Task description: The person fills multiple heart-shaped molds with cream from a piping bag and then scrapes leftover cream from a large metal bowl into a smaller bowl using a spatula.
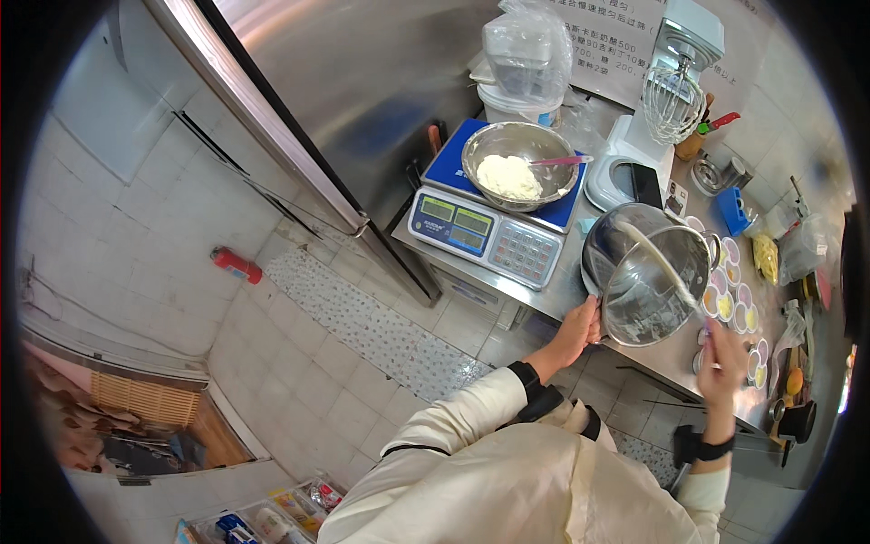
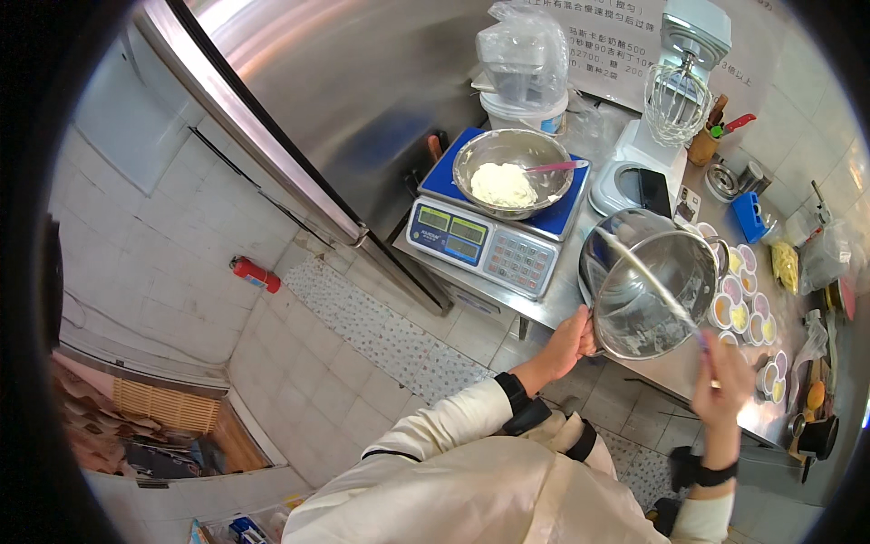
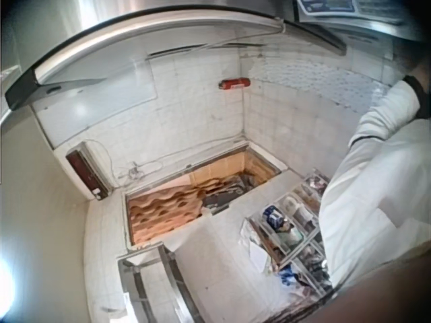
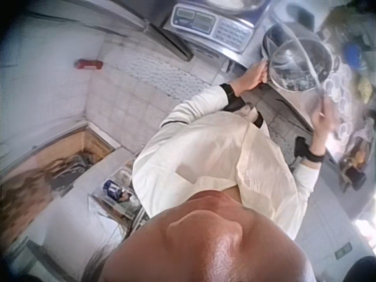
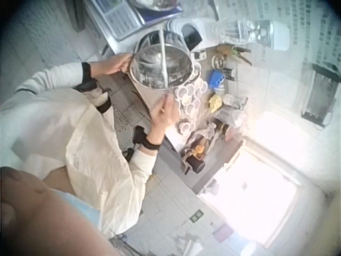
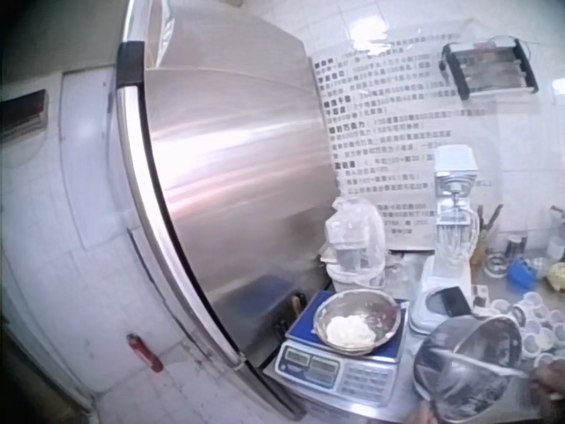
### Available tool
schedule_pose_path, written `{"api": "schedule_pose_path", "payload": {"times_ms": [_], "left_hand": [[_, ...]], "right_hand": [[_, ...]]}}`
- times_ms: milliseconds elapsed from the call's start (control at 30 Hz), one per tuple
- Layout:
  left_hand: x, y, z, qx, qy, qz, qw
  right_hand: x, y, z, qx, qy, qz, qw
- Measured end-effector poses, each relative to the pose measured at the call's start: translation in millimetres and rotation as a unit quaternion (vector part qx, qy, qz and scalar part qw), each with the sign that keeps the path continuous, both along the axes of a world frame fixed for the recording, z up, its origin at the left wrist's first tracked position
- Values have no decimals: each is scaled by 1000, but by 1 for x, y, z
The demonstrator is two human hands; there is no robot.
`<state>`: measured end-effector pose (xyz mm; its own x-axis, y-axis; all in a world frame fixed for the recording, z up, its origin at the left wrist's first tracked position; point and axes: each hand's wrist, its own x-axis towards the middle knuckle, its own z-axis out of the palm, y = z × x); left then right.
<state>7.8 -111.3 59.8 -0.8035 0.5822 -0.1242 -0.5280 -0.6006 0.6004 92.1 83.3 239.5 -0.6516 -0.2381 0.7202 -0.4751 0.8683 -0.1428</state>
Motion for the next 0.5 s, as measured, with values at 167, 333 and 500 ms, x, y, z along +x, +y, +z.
{"api": "schedule_pose_path", "payload": {"times_ms": [167,333,500], "left_hand": [[-2,2,-5,-7,5,2,1000],[-3,6,1,-32,5,22,999],[-2,4,4,-37,0,43,998]], "right_hand": [[20,55,29,44,-103,-115,987],[14,51,27,226,-110,-150,956],[-6,43,20,275,-130,-167,938]]}}
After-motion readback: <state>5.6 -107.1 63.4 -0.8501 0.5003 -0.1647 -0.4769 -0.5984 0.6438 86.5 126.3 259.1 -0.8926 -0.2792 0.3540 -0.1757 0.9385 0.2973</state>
